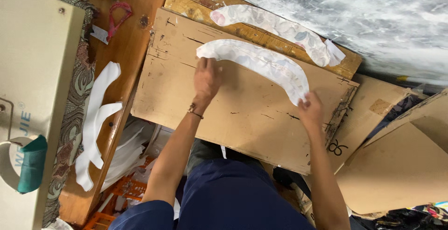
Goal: The person repeatedly picks up white fabric pieces and patterned fabric pieces, aligns them, and places them under a press machine. The person stacks the assembled pieces on a cardboard surface.
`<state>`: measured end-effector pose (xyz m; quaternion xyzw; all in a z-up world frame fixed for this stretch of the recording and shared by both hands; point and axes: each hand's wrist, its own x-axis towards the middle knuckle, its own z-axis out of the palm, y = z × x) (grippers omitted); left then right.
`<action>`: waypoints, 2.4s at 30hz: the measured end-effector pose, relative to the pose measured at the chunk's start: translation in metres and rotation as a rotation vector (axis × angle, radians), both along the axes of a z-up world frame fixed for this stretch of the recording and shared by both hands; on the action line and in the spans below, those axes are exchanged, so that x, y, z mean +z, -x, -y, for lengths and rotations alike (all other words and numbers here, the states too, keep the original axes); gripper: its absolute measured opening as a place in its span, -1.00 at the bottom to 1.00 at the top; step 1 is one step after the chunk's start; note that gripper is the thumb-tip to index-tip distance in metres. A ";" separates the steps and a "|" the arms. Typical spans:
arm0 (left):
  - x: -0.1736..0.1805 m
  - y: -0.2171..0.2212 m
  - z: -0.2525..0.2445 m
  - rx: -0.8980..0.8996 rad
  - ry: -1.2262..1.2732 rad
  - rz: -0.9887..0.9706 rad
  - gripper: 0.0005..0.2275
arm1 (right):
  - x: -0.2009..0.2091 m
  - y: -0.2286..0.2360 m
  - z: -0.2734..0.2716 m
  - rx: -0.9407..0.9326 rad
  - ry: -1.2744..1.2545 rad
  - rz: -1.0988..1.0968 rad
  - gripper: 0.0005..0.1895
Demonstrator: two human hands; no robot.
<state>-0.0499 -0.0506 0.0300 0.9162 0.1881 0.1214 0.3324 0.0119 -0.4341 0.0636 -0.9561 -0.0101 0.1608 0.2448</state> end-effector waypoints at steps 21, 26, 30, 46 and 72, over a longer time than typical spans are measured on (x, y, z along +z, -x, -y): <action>-0.027 -0.003 0.055 -0.165 -0.088 -0.067 -0.69 | -0.046 -0.053 -0.082 0.120 -0.142 0.127 -0.91; -0.026 -0.007 0.060 -0.247 -0.088 -0.083 -0.56 | -0.050 -0.058 -0.079 0.113 -0.158 0.157 -0.91; -0.027 -0.016 0.068 -0.292 -0.107 -0.044 -0.51 | -0.053 -0.058 -0.078 0.095 -0.207 0.171 -0.89; -0.025 -0.017 0.076 -0.360 -0.225 -0.315 -0.31 | -0.023 -0.056 -0.046 0.086 -0.048 0.016 -0.71; -0.032 -0.028 0.128 -0.615 -0.309 -0.184 -0.25 | -0.023 -0.036 0.048 -0.124 -0.121 -0.224 -0.81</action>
